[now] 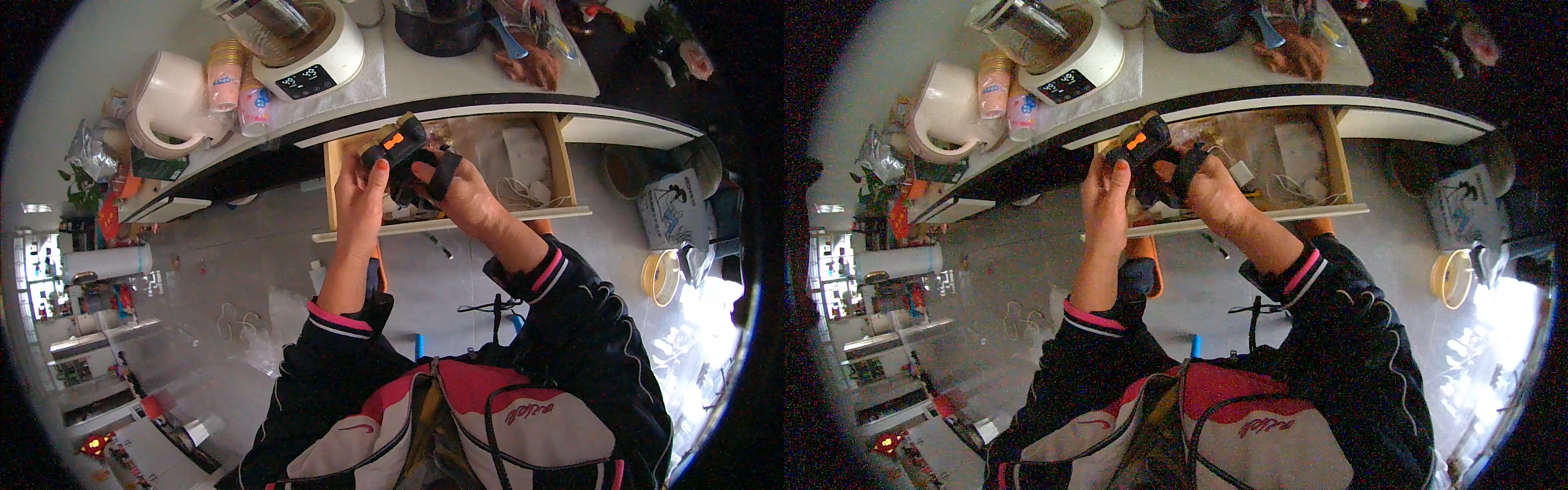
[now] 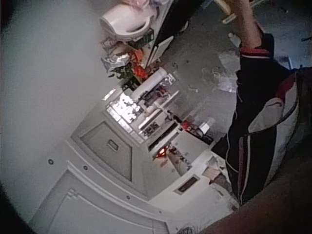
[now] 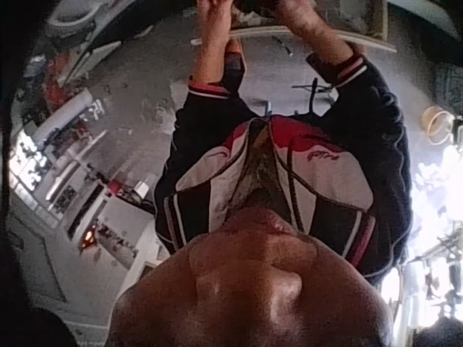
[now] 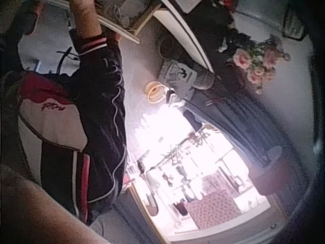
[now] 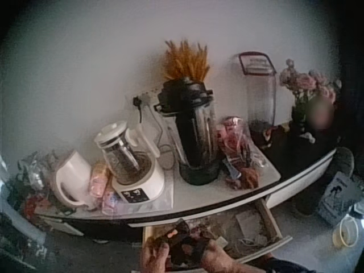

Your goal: The person assembles a small electronic device by hand, inserting cylindrical components into a black housing and connecting wires. They retrieve additional parts from a drawer, manipulate the device, and move to another room to plug in a power cable.

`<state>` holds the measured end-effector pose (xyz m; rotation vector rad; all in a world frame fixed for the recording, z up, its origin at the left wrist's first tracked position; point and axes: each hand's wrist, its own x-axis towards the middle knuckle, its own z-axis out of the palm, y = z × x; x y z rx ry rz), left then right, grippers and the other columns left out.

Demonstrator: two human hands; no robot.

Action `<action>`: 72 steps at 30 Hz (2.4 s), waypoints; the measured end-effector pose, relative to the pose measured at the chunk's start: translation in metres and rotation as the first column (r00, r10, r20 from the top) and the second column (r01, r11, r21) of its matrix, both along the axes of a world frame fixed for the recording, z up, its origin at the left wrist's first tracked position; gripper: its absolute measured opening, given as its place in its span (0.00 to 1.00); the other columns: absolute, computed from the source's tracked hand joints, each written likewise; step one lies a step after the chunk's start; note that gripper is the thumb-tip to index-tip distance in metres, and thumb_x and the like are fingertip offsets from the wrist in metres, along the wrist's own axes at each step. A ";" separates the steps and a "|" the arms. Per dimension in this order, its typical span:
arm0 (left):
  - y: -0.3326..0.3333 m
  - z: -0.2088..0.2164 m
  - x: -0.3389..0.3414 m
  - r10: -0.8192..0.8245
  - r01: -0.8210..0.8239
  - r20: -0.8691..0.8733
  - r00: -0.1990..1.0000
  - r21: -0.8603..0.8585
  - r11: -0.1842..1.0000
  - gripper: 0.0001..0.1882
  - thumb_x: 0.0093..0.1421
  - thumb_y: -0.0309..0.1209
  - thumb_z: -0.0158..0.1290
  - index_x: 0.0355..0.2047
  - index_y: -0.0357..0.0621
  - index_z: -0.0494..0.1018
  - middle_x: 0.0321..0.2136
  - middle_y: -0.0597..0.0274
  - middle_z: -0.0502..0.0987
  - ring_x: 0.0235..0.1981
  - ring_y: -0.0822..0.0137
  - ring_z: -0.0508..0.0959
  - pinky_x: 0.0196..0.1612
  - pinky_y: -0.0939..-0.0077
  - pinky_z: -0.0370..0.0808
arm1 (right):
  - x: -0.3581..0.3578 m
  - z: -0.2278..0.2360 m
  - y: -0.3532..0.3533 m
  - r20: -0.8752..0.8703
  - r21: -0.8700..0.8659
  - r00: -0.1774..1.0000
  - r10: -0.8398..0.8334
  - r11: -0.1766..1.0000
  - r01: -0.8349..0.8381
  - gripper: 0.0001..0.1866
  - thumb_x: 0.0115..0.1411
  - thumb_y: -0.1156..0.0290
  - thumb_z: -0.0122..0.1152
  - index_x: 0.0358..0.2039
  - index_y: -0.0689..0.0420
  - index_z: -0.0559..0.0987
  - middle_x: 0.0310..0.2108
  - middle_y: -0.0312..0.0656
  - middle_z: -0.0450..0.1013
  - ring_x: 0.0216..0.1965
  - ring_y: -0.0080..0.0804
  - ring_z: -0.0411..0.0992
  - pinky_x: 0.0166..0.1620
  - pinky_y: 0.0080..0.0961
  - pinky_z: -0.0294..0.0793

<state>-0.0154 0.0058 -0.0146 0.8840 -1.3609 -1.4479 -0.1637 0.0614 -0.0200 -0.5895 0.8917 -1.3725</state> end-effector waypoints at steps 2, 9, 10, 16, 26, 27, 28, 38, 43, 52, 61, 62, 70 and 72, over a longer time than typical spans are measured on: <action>0.002 -0.002 -0.003 0.045 -0.044 -0.011 0.999 0.070 0.997 0.20 0.60 0.42 0.54 0.42 0.39 0.68 0.32 0.69 0.69 0.33 0.79 0.66 0.38 0.86 0.64 | 0.003 0.001 0.001 0.097 0.054 0.995 -0.025 0.998 0.020 0.14 0.58 0.64 0.59 0.40 0.59 0.76 0.32 0.33 0.73 0.30 0.21 0.68 0.33 0.18 0.66; 0.000 -0.002 -0.005 0.152 -0.163 0.112 0.982 0.100 0.981 0.20 0.60 0.47 0.53 0.33 0.40 0.69 0.25 0.72 0.67 0.24 0.82 0.63 0.25 0.87 0.59 | 0.012 -0.018 -0.004 0.297 0.135 0.955 -0.004 0.990 -0.038 0.13 0.59 0.64 0.59 0.42 0.54 0.74 0.35 0.33 0.72 0.39 0.22 0.70 0.42 0.21 0.69; 0.000 -0.003 -0.003 0.155 -0.165 0.108 0.982 0.099 0.981 0.20 0.60 0.47 0.53 0.33 0.40 0.69 0.26 0.72 0.67 0.25 0.82 0.63 0.26 0.87 0.60 | 0.014 -0.018 -0.003 0.332 0.127 0.943 -0.013 0.991 -0.031 0.12 0.59 0.65 0.59 0.42 0.55 0.74 0.36 0.33 0.72 0.40 0.22 0.70 0.43 0.21 0.69; 0.004 0.006 -0.005 0.137 -0.147 0.093 0.986 0.112 0.983 0.18 0.62 0.42 0.52 0.40 0.38 0.67 0.33 0.68 0.69 0.32 0.80 0.66 0.35 0.88 0.64 | 0.017 -0.022 -0.004 0.379 0.121 0.925 -0.026 0.992 -0.022 0.11 0.59 0.66 0.59 0.41 0.57 0.75 0.37 0.34 0.72 0.40 0.24 0.69 0.44 0.22 0.68; 0.004 0.013 0.000 0.046 -0.046 0.005 0.999 -0.046 0.998 0.22 0.62 0.42 0.52 0.49 0.39 0.64 0.37 0.69 0.70 0.36 0.79 0.66 0.39 0.88 0.64 | 0.011 -0.012 0.001 0.187 0.025 0.979 0.077 0.996 -0.083 0.19 0.57 0.62 0.62 0.45 0.58 0.72 0.39 0.35 0.71 0.42 0.25 0.68 0.46 0.23 0.67; 0.004 0.014 0.003 0.037 -0.037 0.001 0.999 -0.039 0.999 0.23 0.62 0.42 0.52 0.50 0.39 0.64 0.38 0.68 0.70 0.38 0.79 0.67 0.40 0.88 0.63 | 0.011 -0.008 0.002 0.244 0.047 0.964 0.104 0.992 -0.119 0.22 0.56 0.62 0.63 0.48 0.58 0.71 0.43 0.36 0.70 0.46 0.27 0.68 0.52 0.25 0.67; 0.004 0.013 0.004 0.025 -0.025 -0.006 1.000 -0.031 0.999 0.23 0.62 0.42 0.52 0.50 0.40 0.63 0.39 0.68 0.70 0.39 0.78 0.67 0.41 0.88 0.63 | 0.009 -0.008 0.002 0.232 0.027 0.967 0.109 0.993 -0.118 0.23 0.56 0.61 0.63 0.49 0.58 0.70 0.43 0.37 0.70 0.46 0.27 0.68 0.51 0.24 0.67; 0.002 0.012 0.007 -0.001 0.002 -0.061 0.998 0.023 1.000 0.25 0.62 0.46 0.51 0.50 0.40 0.64 0.43 0.66 0.70 0.43 0.75 0.69 0.48 0.82 0.64 | 0.008 0.013 0.005 0.186 -0.073 0.977 0.102 0.993 -0.090 0.29 0.59 0.68 0.59 0.59 0.57 0.61 0.42 0.38 0.71 0.41 0.26 0.71 0.44 0.22 0.72; 0.003 0.014 0.004 0.021 -0.019 -0.085 0.996 0.024 1.000 0.24 0.62 0.46 0.50 0.48 0.39 0.65 0.42 0.66 0.70 0.43 0.75 0.70 0.48 0.82 0.65 | 0.007 0.004 0.002 -0.075 -0.239 0.997 -0.035 0.971 0.016 0.32 0.60 0.69 0.58 0.61 0.55 0.57 0.42 0.38 0.70 0.43 0.26 0.70 0.45 0.23 0.71; 0.011 0.015 0.003 -0.160 0.166 -0.160 0.974 0.024 0.986 0.27 0.59 0.41 0.55 0.53 0.40 0.61 0.41 0.64 0.71 0.40 0.76 0.71 0.41 0.85 0.69 | -0.003 -0.003 -0.006 -0.214 -0.363 0.966 -0.144 0.930 0.058 0.31 0.56 0.70 0.63 0.57 0.59 0.60 0.45 0.40 0.67 0.49 0.28 0.65 0.51 0.26 0.67; 0.007 0.009 0.005 -0.117 0.114 0.001 0.993 -0.223 0.968 0.33 0.51 0.28 0.62 0.54 0.38 0.57 0.48 0.57 0.67 0.48 0.66 0.71 0.52 0.74 0.69 | -0.003 0.008 -0.002 -0.269 -0.384 0.961 -0.061 0.922 -0.049 0.30 0.57 0.69 0.61 0.58 0.57 0.60 0.49 0.39 0.64 0.49 0.28 0.65 0.52 0.25 0.64; 0.007 0.009 0.005 -0.109 0.115 0.037 0.993 -0.248 0.962 0.33 0.51 0.28 0.63 0.53 0.38 0.57 0.48 0.57 0.67 0.48 0.66 0.71 0.52 0.74 0.69 | -0.005 0.013 -0.001 -0.201 -0.324 0.980 -0.008 0.944 -0.058 0.29 0.57 0.70 0.60 0.57 0.56 0.61 0.49 0.38 0.64 0.48 0.27 0.65 0.51 0.24 0.65; 0.010 0.010 0.002 -0.121 0.174 0.179 0.976 -0.314 0.933 0.31 0.49 0.29 0.63 0.52 0.39 0.61 0.46 0.55 0.69 0.47 0.65 0.71 0.51 0.73 0.68 | -0.012 0.007 -0.002 -0.088 -0.255 0.995 -0.043 0.967 0.019 0.19 0.55 0.76 0.58 0.47 0.58 0.66 0.45 0.38 0.67 0.47 0.25 0.66 0.50 0.24 0.68; 0.010 0.012 0.004 -0.132 0.196 0.204 0.970 -0.336 0.921 0.32 0.49 0.29 0.63 0.52 0.39 0.61 0.46 0.55 0.69 0.47 0.64 0.71 0.51 0.73 0.68 | -0.010 0.007 -0.002 -0.150 -0.273 0.986 -0.075 0.961 0.031 0.19 0.53 0.76 0.59 0.46 0.59 0.66 0.43 0.38 0.68 0.47 0.25 0.66 0.50 0.24 0.68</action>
